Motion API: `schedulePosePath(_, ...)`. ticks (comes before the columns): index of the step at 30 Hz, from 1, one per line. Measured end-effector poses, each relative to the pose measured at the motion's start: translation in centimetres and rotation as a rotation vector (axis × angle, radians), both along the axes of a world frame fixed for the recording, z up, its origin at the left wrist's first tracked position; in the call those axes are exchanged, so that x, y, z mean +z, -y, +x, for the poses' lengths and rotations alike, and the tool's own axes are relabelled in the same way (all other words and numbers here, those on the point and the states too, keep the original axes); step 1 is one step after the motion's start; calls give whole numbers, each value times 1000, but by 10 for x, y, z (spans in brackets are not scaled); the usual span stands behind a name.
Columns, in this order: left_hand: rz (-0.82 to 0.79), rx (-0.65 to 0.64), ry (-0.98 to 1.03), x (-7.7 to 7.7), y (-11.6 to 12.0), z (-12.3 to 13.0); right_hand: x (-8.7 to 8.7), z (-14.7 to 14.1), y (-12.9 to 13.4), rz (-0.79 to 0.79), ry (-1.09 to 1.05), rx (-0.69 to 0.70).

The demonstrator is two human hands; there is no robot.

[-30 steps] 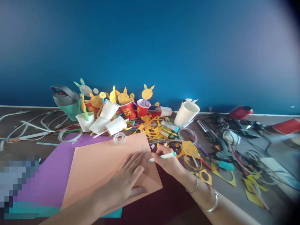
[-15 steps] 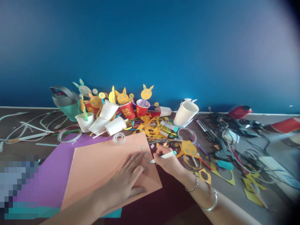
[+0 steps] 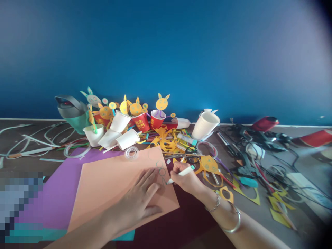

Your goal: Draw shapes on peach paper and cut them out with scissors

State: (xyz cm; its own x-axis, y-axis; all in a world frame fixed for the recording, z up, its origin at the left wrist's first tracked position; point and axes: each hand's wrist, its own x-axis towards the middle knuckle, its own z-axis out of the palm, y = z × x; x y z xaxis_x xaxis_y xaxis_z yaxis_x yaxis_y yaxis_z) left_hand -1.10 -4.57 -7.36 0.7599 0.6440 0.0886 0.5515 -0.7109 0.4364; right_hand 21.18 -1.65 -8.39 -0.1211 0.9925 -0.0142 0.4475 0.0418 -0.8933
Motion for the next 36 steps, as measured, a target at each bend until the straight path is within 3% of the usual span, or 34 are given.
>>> schedulePosePath(13,14,2,-9,-1,0,1,2,1,2,-37,-10,47)
schedulePosePath(20,8,-2,8,-3,0,-1,18,3,4,-193,-345,-54)
schedulePosePath(27,12,1,-39,0,1,0,14,11,1,-20,-174,65)
schedulePosePath(32,-12,6,-7,3,1,1,8,13,-1,-140,-203,79)
schedulePosePath(36,-19,6,-2,3,0,1,8,13,0,-126,-152,113)
